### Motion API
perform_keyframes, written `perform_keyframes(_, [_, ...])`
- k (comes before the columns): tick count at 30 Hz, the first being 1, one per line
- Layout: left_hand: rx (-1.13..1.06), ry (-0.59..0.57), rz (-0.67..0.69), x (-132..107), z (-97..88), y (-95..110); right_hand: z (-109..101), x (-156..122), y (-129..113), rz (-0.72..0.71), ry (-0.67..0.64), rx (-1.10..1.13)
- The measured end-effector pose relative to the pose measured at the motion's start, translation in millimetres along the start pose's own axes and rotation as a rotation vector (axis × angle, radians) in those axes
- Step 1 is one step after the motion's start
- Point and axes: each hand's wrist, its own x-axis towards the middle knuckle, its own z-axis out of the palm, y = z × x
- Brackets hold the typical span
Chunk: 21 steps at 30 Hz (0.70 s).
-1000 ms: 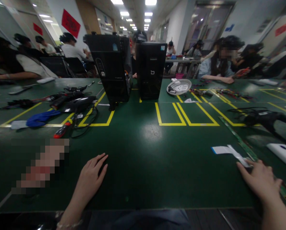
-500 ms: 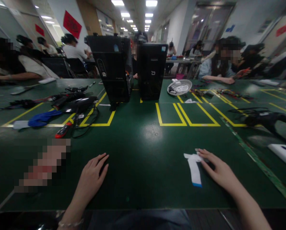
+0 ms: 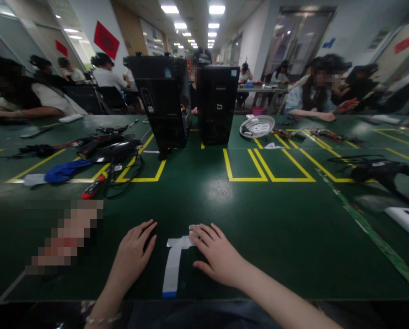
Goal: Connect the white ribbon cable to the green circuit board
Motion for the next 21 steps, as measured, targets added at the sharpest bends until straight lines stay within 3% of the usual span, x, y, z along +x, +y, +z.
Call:
perform_keyframes(11, [-0.005, 0.007, 0.009, 1, 0.6, -1, 3, -6, 3, 0.021, 0.029, 0.003])
perform_keyframes(15, [-0.007, 0.0, 0.004, 1, 0.0, 0, -5, -12, 12, 0.04, 0.084, -0.016])
perform_keyframes(18, [-0.015, 0.002, -0.005, 1, -0.7, 0, -24, -28, 47, 0.276, 0.247, -0.092])
perform_keyframes(21, [-0.026, 0.009, -0.013, 1, -0.8, 1, -44, -68, 100, 0.788, 0.442, -0.268])
